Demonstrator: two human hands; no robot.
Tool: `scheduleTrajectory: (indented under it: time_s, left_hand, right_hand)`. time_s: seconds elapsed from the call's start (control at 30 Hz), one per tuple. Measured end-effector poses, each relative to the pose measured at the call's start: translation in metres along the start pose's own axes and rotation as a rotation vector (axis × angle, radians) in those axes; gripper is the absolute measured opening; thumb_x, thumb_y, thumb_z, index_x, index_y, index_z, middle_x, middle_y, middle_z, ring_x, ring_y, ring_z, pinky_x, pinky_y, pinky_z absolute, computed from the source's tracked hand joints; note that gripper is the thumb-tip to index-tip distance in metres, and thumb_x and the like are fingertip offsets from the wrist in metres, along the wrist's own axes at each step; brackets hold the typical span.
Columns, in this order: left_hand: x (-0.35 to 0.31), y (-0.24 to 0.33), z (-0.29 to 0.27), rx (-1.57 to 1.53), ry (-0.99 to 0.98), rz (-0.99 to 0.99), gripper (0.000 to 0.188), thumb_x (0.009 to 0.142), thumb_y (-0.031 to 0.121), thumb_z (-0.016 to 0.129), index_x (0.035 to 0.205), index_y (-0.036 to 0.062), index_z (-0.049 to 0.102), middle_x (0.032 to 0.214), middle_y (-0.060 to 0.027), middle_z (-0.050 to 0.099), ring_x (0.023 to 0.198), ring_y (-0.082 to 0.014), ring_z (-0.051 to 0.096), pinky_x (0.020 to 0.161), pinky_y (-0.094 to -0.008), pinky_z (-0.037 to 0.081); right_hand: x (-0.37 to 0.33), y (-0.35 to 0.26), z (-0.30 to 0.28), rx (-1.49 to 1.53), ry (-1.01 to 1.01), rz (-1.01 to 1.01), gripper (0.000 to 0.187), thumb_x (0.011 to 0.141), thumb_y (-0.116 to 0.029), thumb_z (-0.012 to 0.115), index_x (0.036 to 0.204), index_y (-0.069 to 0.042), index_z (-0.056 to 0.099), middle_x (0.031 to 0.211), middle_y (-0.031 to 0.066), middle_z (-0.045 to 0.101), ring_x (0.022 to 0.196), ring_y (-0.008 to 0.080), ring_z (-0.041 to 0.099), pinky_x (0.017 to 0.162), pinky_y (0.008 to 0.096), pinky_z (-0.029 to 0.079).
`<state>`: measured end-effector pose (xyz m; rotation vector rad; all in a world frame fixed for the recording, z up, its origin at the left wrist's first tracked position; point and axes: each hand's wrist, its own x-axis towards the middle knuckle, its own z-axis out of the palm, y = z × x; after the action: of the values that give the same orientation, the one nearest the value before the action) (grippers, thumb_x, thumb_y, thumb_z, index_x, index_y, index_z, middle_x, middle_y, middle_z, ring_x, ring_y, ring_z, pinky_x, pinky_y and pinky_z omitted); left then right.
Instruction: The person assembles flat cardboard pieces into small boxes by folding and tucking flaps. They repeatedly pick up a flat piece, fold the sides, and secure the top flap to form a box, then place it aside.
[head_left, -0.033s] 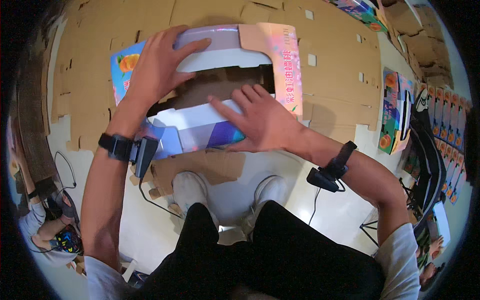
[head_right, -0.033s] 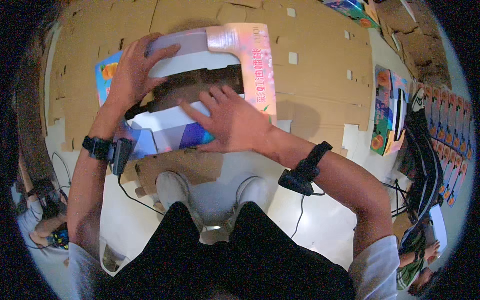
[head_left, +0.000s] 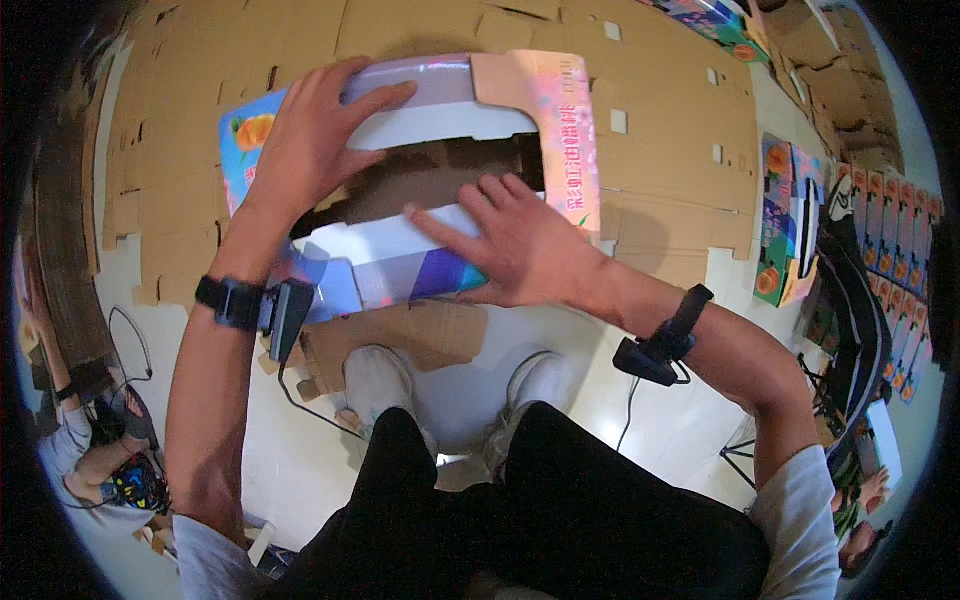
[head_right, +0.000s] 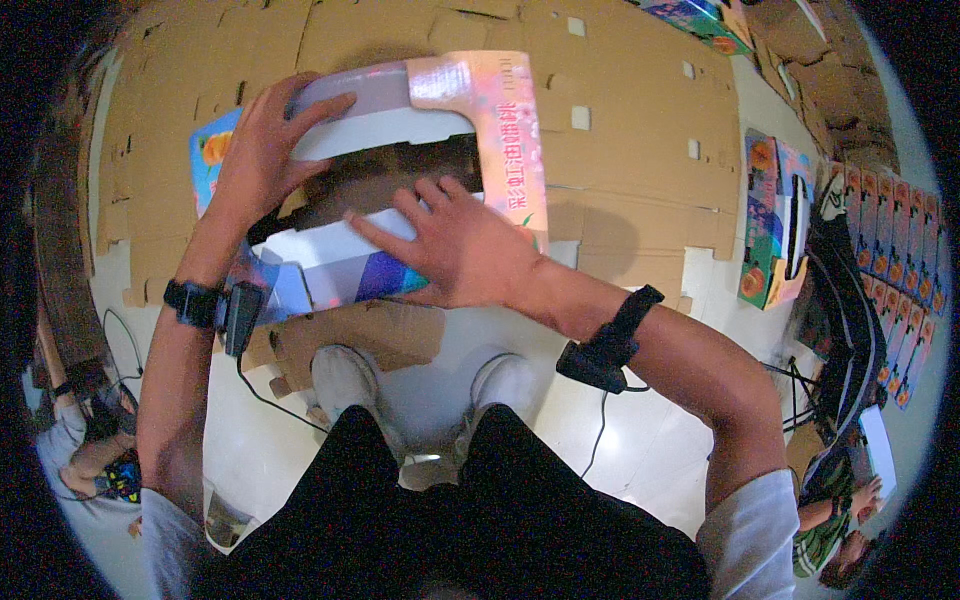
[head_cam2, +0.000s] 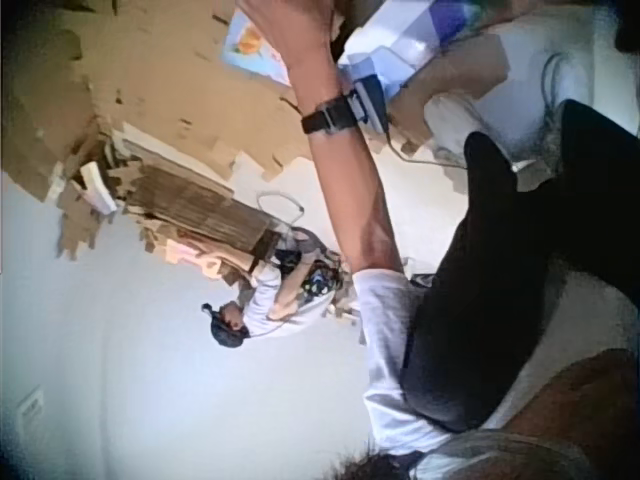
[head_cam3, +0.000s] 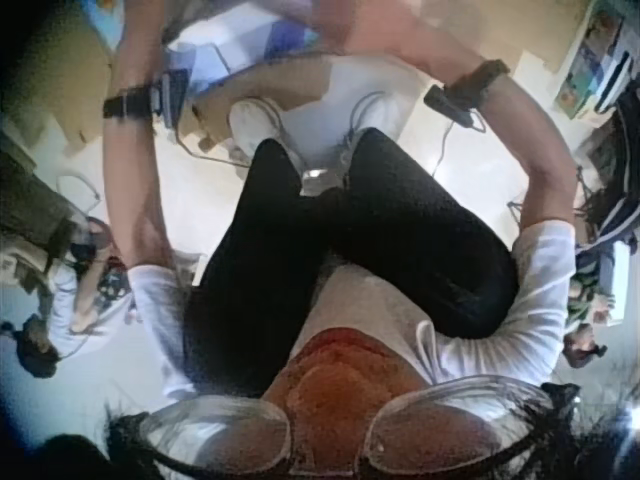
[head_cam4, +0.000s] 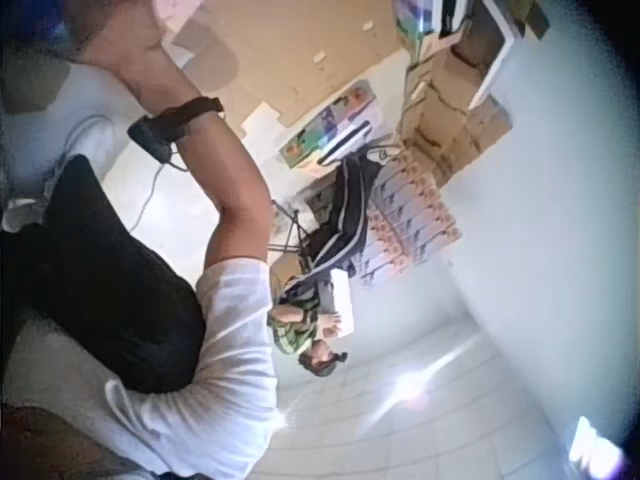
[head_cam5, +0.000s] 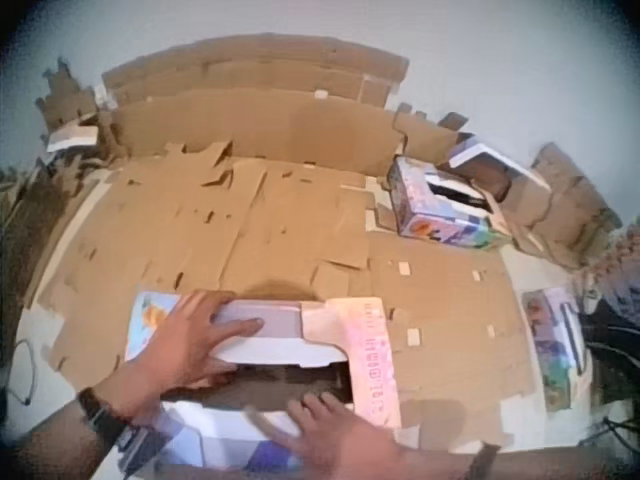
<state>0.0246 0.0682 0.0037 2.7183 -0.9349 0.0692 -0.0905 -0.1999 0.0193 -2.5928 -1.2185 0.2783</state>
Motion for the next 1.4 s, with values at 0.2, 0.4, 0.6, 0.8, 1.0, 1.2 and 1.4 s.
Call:
scheduleTrajectory:
  time_s: [0.2,0.4,0.6,0.8,1.0,1.2,1.4]
  left_hand:
    - [-0.011,0.035,-0.037,-0.201,0.015,-0.034,0.067,0.081,0.016,0.089,0.145,0.0236,0.069,0.156,-0.0144,0.055,0.144,-0.0396,0.052,0.123,-0.0492,0.042]
    - [-0.039,-0.005,-0.035,-0.252,0.176,-0.261,0.042,0.100,0.014,0.073,0.141,0.0112,0.069,0.158,-0.0162,0.052,0.149,-0.0382,0.047,0.125,-0.0484,0.039]
    - [-0.121,-0.070,0.006,-0.168,-0.040,-0.508,0.048,0.103,0.019,0.070,0.150,0.0152,0.062,0.163,-0.0203,0.044,0.153,-0.0409,0.039,0.127,-0.0514,0.036]
    - [-0.174,-0.098,0.027,0.184,0.026,-0.552,0.064,0.103,0.023,0.070,0.163,0.0276,0.049,0.164,-0.0209,0.041,0.154,-0.0440,0.036,0.126,-0.0546,0.036]
    - [-0.171,-0.080,0.018,0.229,-0.134,-0.629,0.062,0.105,0.021,0.067,0.163,0.0241,0.045,0.156,-0.0246,0.049,0.138,-0.0446,0.055,0.111,-0.0523,0.053]
    - [-0.142,-0.102,-0.005,0.150,0.138,-0.718,0.047,0.110,0.020,0.060,0.154,0.0112,0.046,0.142,-0.0270,0.061,0.114,-0.0489,0.070,0.088,-0.0565,0.060]
    - [-0.109,-0.092,-0.044,0.253,-0.009,-0.652,0.030,0.112,0.031,0.056,0.115,0.0017,0.065,0.081,-0.0251,0.071,0.080,-0.0482,0.072,0.073,-0.0539,0.057]
  right_hand:
    - [-0.048,-0.012,-0.032,0.050,-0.112,0.019,0.101,0.084,-0.040,0.086,0.171,-0.033,0.036,0.118,0.0179,0.057,0.110,0.0350,0.056,0.095,0.0480,0.047]
    - [-0.173,0.049,-0.057,-0.108,0.020,0.425,0.098,0.077,-0.040,0.088,0.165,-0.022,0.049,0.128,0.0252,0.057,0.117,0.0436,0.056,0.104,0.0544,0.047]
    - [-0.352,0.119,-0.106,-0.465,0.225,1.070,0.080,0.092,-0.035,0.080,0.163,-0.016,0.049,0.155,0.0308,0.049,0.144,0.0510,0.047,0.120,0.0577,0.042]
    - [-0.443,0.161,-0.091,-0.479,0.257,1.337,0.043,0.100,-0.015,0.069,0.142,-0.008,0.064,0.141,0.0222,0.061,0.134,0.0431,0.058,0.111,0.0498,0.050]
    - [-0.391,0.151,-0.032,-0.215,0.219,1.206,0.016,0.098,-0.015,0.066,0.111,-0.007,0.071,0.110,0.0214,0.071,0.104,0.0441,0.071,0.091,0.0521,0.057]
    - [-0.314,0.140,-0.021,-0.069,0.229,1.116,0.015,0.098,-0.011,0.067,0.110,-0.003,0.072,0.106,0.0202,0.074,0.100,0.0426,0.073,0.088,0.0506,0.058]
    - [-0.269,0.134,-0.018,0.056,0.212,1.132,0.015,0.099,-0.010,0.066,0.110,-0.002,0.072,0.104,0.0192,0.077,0.098,0.0383,0.076,0.087,0.0475,0.059]
